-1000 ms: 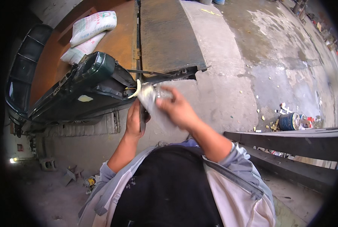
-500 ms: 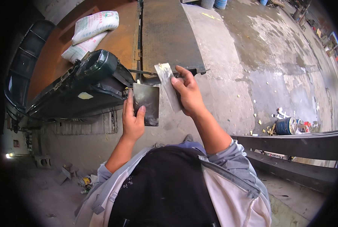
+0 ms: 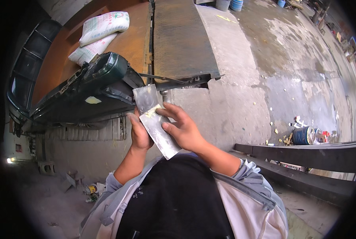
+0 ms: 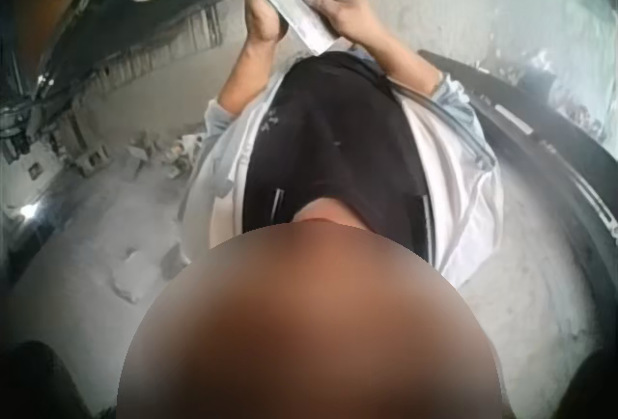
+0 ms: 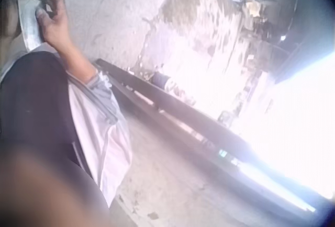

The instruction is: The person applies a beige body filler to a dark car bumper using a metal putty knife. They spread the filler across several areas of the bumper, then scrape excess material back onto the knife and continue smoothing the surface.

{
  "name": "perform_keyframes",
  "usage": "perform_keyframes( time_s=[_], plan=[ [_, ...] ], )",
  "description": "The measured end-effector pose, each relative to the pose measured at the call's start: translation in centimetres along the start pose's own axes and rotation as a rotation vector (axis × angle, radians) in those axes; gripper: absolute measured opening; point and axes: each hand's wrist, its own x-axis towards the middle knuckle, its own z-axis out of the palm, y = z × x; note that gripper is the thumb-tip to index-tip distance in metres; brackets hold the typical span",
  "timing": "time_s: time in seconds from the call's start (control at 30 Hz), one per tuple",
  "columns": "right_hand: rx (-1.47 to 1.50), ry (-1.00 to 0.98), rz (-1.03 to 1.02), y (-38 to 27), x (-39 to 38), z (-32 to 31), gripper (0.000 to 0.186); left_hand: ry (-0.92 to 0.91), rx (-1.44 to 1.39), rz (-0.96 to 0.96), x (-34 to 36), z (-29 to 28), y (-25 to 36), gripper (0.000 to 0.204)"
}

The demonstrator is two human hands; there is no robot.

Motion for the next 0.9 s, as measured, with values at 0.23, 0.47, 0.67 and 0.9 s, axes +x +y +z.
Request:
perform_keyframes(
  time_s=[0.23,0.47,0.67,0.9],
  plan=[
    [0.377,0.12,0.135,-2.6,2.0,1.7,0.063,-0.045,0.371,0.131,0.7,-1.5,-0.9,0.098],
    [0.26,0.128,-0.053,-1.2,1.8,0.2,0.057,-0.248,0.299,0.036,0.1,-1.5,0.5,0.084],
    [-0.266,-0.003,-0.281,-0.3,1.2,-3.8,0.043,-0.233,0.081,-0.174,-0.4,-2.2,2.0,0.054],
    [-0.57,-0.08,-0.387,1.0,0.8,-6.3,0.036,-0.453,0.482,-0.233,0.2,-4.1,4.3,0.049]
  ],
)
